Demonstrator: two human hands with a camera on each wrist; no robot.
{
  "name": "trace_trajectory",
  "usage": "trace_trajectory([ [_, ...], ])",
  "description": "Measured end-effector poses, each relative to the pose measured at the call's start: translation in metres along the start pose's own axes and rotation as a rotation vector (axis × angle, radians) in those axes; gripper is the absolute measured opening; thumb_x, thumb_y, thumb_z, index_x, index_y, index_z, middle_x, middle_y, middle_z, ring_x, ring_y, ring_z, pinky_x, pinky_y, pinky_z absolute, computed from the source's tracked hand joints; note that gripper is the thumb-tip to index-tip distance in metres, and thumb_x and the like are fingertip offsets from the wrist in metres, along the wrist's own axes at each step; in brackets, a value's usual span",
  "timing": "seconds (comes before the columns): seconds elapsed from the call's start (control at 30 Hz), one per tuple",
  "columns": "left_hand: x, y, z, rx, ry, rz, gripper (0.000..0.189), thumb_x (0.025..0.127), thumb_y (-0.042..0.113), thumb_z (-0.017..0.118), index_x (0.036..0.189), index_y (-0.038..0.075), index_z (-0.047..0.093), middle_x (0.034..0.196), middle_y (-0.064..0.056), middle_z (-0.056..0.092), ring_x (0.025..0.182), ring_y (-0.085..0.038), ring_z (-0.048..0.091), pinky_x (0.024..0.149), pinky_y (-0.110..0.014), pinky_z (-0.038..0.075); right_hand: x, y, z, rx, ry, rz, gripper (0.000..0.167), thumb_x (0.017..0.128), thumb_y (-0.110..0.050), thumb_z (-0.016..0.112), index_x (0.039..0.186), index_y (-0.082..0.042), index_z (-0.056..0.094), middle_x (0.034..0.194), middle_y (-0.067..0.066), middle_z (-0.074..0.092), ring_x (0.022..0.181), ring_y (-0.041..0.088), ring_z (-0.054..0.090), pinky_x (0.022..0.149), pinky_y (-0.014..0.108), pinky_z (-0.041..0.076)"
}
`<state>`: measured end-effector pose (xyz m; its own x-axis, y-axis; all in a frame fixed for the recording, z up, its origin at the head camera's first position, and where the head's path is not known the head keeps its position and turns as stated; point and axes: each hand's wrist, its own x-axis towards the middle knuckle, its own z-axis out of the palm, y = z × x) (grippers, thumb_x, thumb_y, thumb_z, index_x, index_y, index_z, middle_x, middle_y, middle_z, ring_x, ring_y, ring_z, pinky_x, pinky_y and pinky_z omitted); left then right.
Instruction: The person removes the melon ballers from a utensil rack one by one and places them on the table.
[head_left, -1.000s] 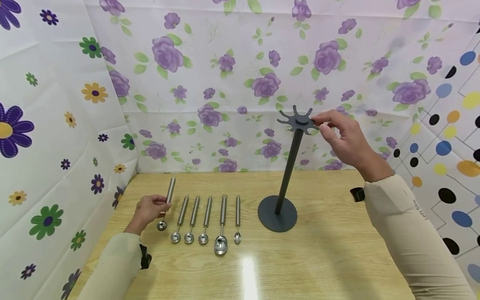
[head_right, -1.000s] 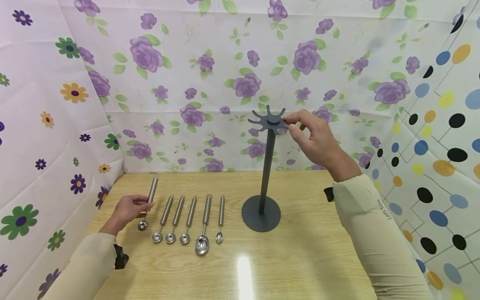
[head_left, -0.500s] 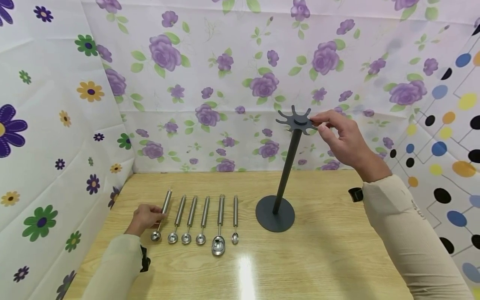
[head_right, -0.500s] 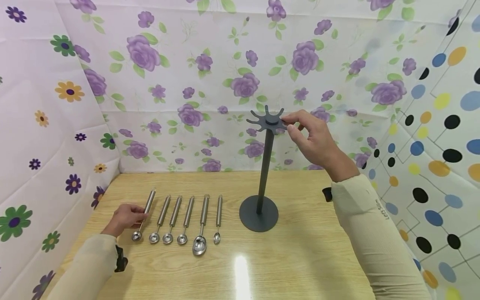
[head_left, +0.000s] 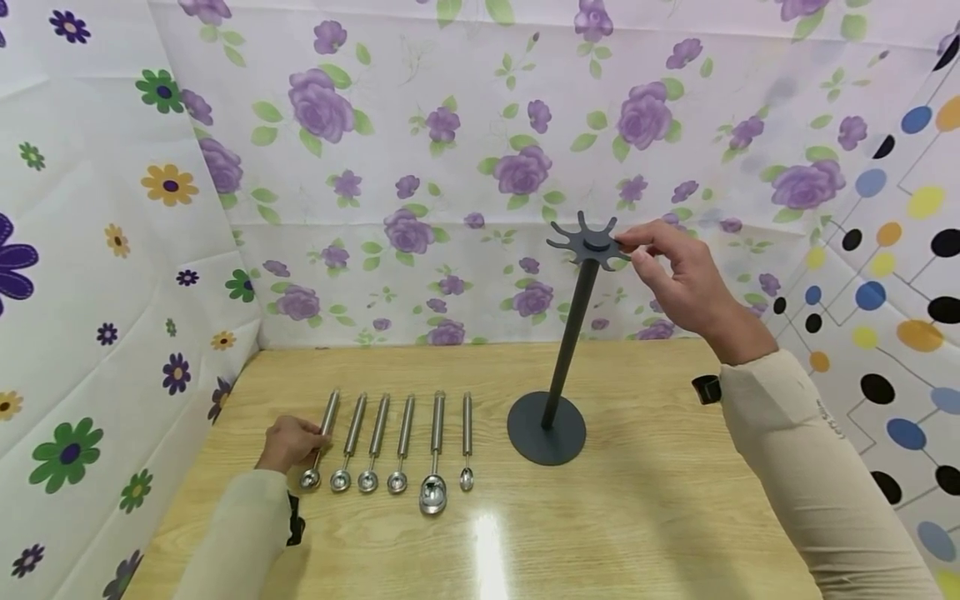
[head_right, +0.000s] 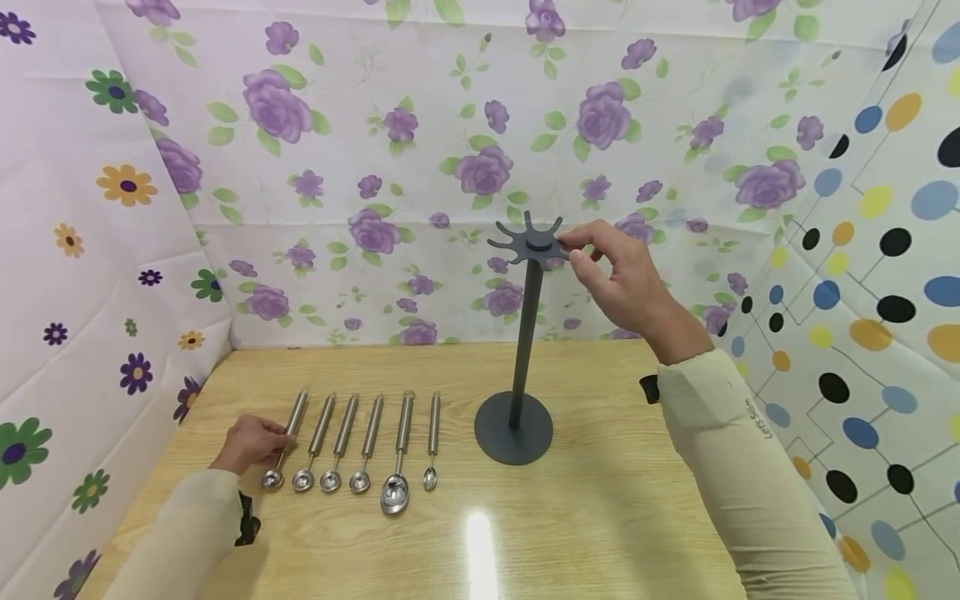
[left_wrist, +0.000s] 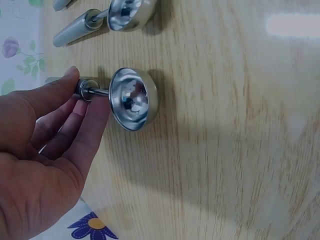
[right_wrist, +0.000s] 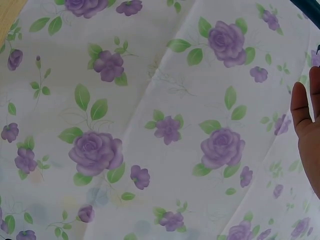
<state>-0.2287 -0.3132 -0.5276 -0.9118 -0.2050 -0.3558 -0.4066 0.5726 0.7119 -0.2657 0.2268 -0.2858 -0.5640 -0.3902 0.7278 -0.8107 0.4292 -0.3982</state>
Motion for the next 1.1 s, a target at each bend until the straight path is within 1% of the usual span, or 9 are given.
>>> trace_trajectory([
  [0.1, 0.0020, -0.0024, 0.0014, -0.027, -0.002, -0.011, 0.026, 0.088, -0.002, 0.073, 0.107, -0.018, 0.067, 0.080, -0.016, 0.070, 0.065, -0.017, 0.068, 0.058, -0.033, 0.060, -0.0001, 0.0009, 0.0005, -0.003, 0.003, -0.002, 0.038, 0.106, -0.023, 0.049, 0.121, 0.008, 0.064, 0.112, 0.025, 0.066, 0.103, -0.002, 0.056, 0.084, 0.023, 0.041],
  [0.27, 0.0048, -0.0052, 0.0036, -0.050, -0.001, 0.001, 0.028, 0.087, -0.002, 0.074, 0.109, -0.018, 0.067, 0.079, -0.015, 0.071, 0.065, -0.019, 0.069, 0.059, -0.034, 0.061, 0.0000, 0.0010, -0.0001, -0.006, 0.001, -0.007, 0.039, 0.106, -0.025, 0.049, 0.121, 0.008, 0.064, 0.112, 0.026, 0.066, 0.103, -0.001, 0.055, 0.083, 0.023, 0.041],
  [0.4, 0.0064, -0.0052, 0.0042, -0.031, -0.003, 0.010, 0.028, 0.086, 0.000, 0.075, 0.107, -0.017, 0.068, 0.077, -0.013, 0.071, 0.063, -0.018, 0.069, 0.057, -0.033, 0.060, 0.0000, 0.0013, -0.0006, -0.007, 0.000, -0.008, 0.041, 0.107, -0.027, 0.049, 0.121, 0.009, 0.064, 0.112, 0.026, 0.066, 0.103, -0.001, 0.055, 0.083, 0.023, 0.041],
  [0.57, 0.0070, -0.0041, 0.0037, -0.012, -0.001, 0.002, 0.028, 0.085, 0.001, 0.076, 0.105, -0.017, 0.068, 0.076, -0.012, 0.070, 0.060, -0.017, 0.068, 0.057, -0.033, 0.059, 0.0000, 0.0027, -0.0007, -0.007, 0.000, -0.016, 0.044, 0.107, -0.029, 0.048, 0.120, 0.009, 0.064, 0.112, 0.027, 0.066, 0.103, -0.001, 0.055, 0.084, 0.023, 0.041],
  [0.83, 0.0059, -0.0021, 0.0011, 0.003, 0.016, -0.014, 0.029, 0.083, 0.002, 0.076, 0.104, -0.017, 0.069, 0.075, -0.012, 0.069, 0.059, -0.016, 0.067, 0.057, -0.032, 0.059, 0.0001, 0.0022, 0.0001, -0.008, 0.001, -0.015, 0.041, 0.107, -0.027, 0.048, 0.120, 0.009, 0.064, 0.113, 0.027, 0.065, 0.104, -0.001, 0.055, 0.085, 0.022, 0.041],
  [1.1, 0.0060, -0.0026, 0.0026, -0.001, 0.024, -0.030, 0.028, 0.083, 0.004, 0.077, 0.102, -0.016, 0.069, 0.075, -0.015, 0.070, 0.058, -0.016, 0.067, 0.055, -0.031, 0.058, 0.0002, 0.0025, 0.0000, -0.013, 0.005, -0.017, 0.040, 0.106, -0.026, 0.048, 0.120, 0.010, 0.064, 0.111, 0.027, 0.065, 0.102, 0.000, 0.055, 0.084, 0.023, 0.041],
])
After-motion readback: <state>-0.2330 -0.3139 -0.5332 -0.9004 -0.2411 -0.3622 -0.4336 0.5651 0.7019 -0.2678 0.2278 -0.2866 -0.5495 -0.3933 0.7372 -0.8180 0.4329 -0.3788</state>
